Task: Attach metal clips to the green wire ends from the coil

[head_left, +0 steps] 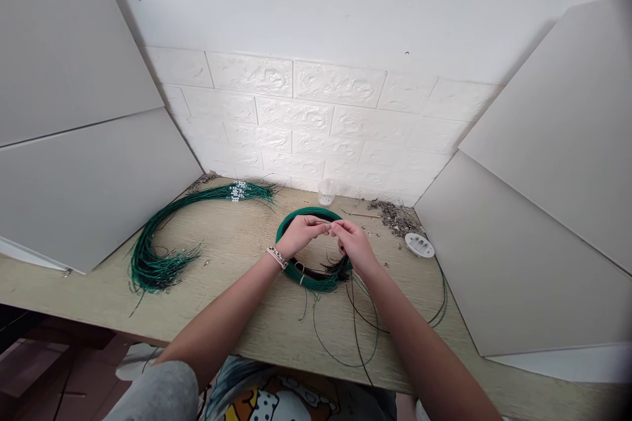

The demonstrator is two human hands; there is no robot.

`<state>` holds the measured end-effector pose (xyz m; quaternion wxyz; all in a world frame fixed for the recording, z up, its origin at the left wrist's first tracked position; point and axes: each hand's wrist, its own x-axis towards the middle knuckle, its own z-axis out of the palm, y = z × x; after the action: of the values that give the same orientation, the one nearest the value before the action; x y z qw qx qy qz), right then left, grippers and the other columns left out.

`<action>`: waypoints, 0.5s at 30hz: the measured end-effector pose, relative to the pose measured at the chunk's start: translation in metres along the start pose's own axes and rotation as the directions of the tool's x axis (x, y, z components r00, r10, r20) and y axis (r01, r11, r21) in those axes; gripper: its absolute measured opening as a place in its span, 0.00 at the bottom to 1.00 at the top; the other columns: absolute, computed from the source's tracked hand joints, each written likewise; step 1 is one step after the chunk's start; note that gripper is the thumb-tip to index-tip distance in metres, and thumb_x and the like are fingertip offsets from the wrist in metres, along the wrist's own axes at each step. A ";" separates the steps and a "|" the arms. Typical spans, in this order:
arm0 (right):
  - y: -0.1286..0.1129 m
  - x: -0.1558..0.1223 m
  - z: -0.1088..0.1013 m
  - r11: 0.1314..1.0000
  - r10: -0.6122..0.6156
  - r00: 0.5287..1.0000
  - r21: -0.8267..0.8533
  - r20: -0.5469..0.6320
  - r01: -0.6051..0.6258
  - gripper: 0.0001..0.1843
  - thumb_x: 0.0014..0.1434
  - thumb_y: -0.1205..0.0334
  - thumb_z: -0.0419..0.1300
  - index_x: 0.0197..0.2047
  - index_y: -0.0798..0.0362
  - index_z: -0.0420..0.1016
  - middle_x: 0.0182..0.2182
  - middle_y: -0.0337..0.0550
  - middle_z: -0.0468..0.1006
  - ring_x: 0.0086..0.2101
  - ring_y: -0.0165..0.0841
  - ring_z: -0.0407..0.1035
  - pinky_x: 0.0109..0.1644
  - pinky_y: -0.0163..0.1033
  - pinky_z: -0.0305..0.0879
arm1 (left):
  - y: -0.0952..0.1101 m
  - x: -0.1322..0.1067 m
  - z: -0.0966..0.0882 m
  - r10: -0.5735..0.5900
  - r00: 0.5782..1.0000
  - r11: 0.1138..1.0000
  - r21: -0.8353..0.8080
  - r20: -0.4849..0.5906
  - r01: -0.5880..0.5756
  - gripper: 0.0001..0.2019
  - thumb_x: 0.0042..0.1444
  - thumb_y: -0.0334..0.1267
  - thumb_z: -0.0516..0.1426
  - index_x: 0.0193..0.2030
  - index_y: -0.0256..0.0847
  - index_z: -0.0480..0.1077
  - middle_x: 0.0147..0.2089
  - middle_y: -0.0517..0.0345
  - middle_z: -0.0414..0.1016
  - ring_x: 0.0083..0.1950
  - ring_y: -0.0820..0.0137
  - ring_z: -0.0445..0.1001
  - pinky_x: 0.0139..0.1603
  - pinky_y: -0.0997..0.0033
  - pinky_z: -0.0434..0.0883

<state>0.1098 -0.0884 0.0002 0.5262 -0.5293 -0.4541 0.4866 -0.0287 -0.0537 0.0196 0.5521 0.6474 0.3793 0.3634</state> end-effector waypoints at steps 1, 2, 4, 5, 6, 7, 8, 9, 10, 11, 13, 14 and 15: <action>-0.001 0.000 0.000 1.000 0.000 1.000 -0.005 0.004 0.000 0.14 0.47 0.50 0.58 0.28 0.53 0.69 0.23 0.35 0.66 0.15 0.20 0.49 0.15 0.30 0.45 | 0.000 0.000 0.000 -0.001 1.000 1.000 0.001 -0.020 0.001 0.13 0.43 0.47 0.59 0.24 0.37 0.73 0.22 0.61 0.67 0.22 0.77 0.56 0.22 0.75 0.53; -0.001 -0.001 0.000 1.000 0.005 1.000 -0.011 0.007 -0.005 0.14 0.46 0.49 0.58 0.28 0.53 0.69 0.23 0.35 0.66 0.15 0.20 0.49 0.15 0.31 0.45 | 0.000 0.000 0.001 -0.001 0.999 1.000 -0.001 -0.042 0.001 0.13 0.43 0.46 0.59 0.24 0.37 0.72 0.21 0.61 0.66 0.22 0.77 0.56 0.23 0.75 0.53; -0.003 -0.001 0.001 1.000 0.025 1.000 -0.019 0.009 -0.024 0.15 0.46 0.49 0.58 0.27 0.54 0.68 0.22 0.34 0.65 0.15 0.20 0.50 0.15 0.31 0.46 | 0.000 0.000 0.002 -0.001 0.997 1.000 -0.011 -0.076 0.001 0.12 0.43 0.45 0.59 0.24 0.37 0.71 0.20 0.62 0.66 0.22 0.77 0.57 0.23 0.75 0.54; -0.003 -0.001 0.002 0.999 0.041 0.999 -0.019 0.013 -0.041 0.15 0.46 0.49 0.59 0.26 0.54 0.68 0.22 0.34 0.65 0.15 0.20 0.50 0.15 0.31 0.46 | 0.000 0.000 0.002 -0.001 0.996 1.000 -0.019 -0.085 0.000 0.11 0.44 0.45 0.59 0.24 0.37 0.71 0.21 0.61 0.66 0.22 0.77 0.57 0.23 0.75 0.54; -0.004 -0.001 0.002 0.998 0.061 0.998 -0.012 0.018 -0.061 0.15 0.45 0.50 0.59 0.25 0.54 0.67 0.22 0.35 0.65 0.15 0.20 0.51 0.15 0.31 0.47 | -0.001 0.001 0.001 -0.001 0.996 1.000 -0.027 -0.091 -0.002 0.11 0.44 0.45 0.59 0.24 0.37 0.70 0.21 0.61 0.67 0.22 0.77 0.57 0.23 0.75 0.54; -0.004 -0.002 0.003 0.996 0.085 0.996 0.002 0.027 -0.085 0.14 0.45 0.50 0.59 0.25 0.54 0.67 0.22 0.35 0.65 0.15 0.20 0.52 0.15 0.31 0.48 | -0.001 0.001 0.001 0.000 0.995 0.999 -0.033 -0.095 -0.003 0.11 0.44 0.45 0.58 0.23 0.37 0.70 0.22 0.60 0.68 0.22 0.77 0.57 0.23 0.75 0.54; -0.004 -0.001 0.003 0.993 0.112 0.993 0.022 0.039 -0.113 0.13 0.45 0.52 0.59 0.25 0.54 0.66 0.23 0.35 0.66 0.15 0.21 0.53 0.16 0.31 0.50 | -0.002 0.002 0.000 0.000 0.995 0.999 -0.038 -0.102 -0.004 0.12 0.44 0.45 0.58 0.23 0.37 0.70 0.23 0.60 0.69 0.23 0.76 0.58 0.23 0.75 0.55; -0.004 -0.001 0.003 0.989 0.139 0.989 0.048 0.055 -0.141 0.12 0.44 0.53 0.59 0.25 0.54 0.66 0.23 0.36 0.66 0.15 0.21 0.54 0.16 0.31 0.51 | -0.003 0.003 0.000 0.000 0.993 0.999 -0.043 -0.114 -0.005 0.12 0.45 0.45 0.58 0.23 0.37 0.70 0.24 0.59 0.69 0.23 0.76 0.58 0.24 0.75 0.55; -0.004 -0.001 0.004 0.983 0.161 0.984 0.075 0.075 -0.166 0.11 0.44 0.54 0.59 0.25 0.54 0.66 0.23 0.36 0.67 0.15 0.21 0.55 0.17 0.31 0.52 | -0.004 0.003 -0.001 -0.002 0.992 0.999 -0.047 -0.127 -0.004 0.12 0.45 0.46 0.58 0.23 0.37 0.70 0.25 0.59 0.70 0.23 0.76 0.58 0.24 0.74 0.55; -0.004 -0.001 0.004 0.978 0.175 0.980 0.102 0.094 -0.185 0.10 0.43 0.56 0.59 0.25 0.54 0.65 0.23 0.36 0.67 0.16 0.21 0.56 0.18 0.31 0.53 | -0.005 0.004 -0.001 -0.005 0.990 0.999 -0.052 -0.138 -0.002 0.13 0.45 0.46 0.58 0.23 0.37 0.69 0.25 0.59 0.70 0.23 0.76 0.58 0.24 0.74 0.55; -0.004 -0.001 0.004 0.967 0.195 0.972 0.143 0.131 -0.213 0.09 0.42 0.58 0.58 0.25 0.54 0.65 0.22 0.35 0.67 0.16 0.22 0.57 0.19 0.32 0.55 | -0.006 0.004 -0.002 -0.011 0.989 0.998 -0.069 -0.150 0.001 0.13 0.45 0.46 0.58 0.24 0.37 0.69 0.25 0.59 0.70 0.23 0.76 0.58 0.25 0.74 0.56; -0.004 -0.001 0.004 0.961 0.202 0.968 0.158 0.147 -0.225 0.08 0.42 0.59 0.58 0.25 0.54 0.65 0.22 0.35 0.67 0.16 0.22 0.57 0.19 0.32 0.55 | -0.007 0.005 -0.001 -0.013 0.988 0.997 -0.079 -0.152 0.001 0.13 0.45 0.46 0.58 0.24 0.37 0.69 0.25 0.59 0.70 0.23 0.76 0.58 0.25 0.74 0.56; -0.004 -0.001 0.003 0.957 0.212 0.964 0.168 0.162 -0.238 0.08 0.42 0.59 0.57 0.26 0.54 0.65 0.22 0.35 0.67 0.16 0.22 0.57 0.19 0.32 0.55 | -0.007 0.005 -0.001 -0.013 0.988 0.996 -0.089 -0.155 -0.001 0.13 0.44 0.46 0.58 0.24 0.37 0.68 0.26 0.59 0.70 0.23 0.77 0.58 0.25 0.74 0.56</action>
<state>0.1064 -0.0893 0.0042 0.4808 -0.4901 -0.3796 0.6202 -0.0281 -0.0485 0.0131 0.5504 0.5909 0.4064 0.4276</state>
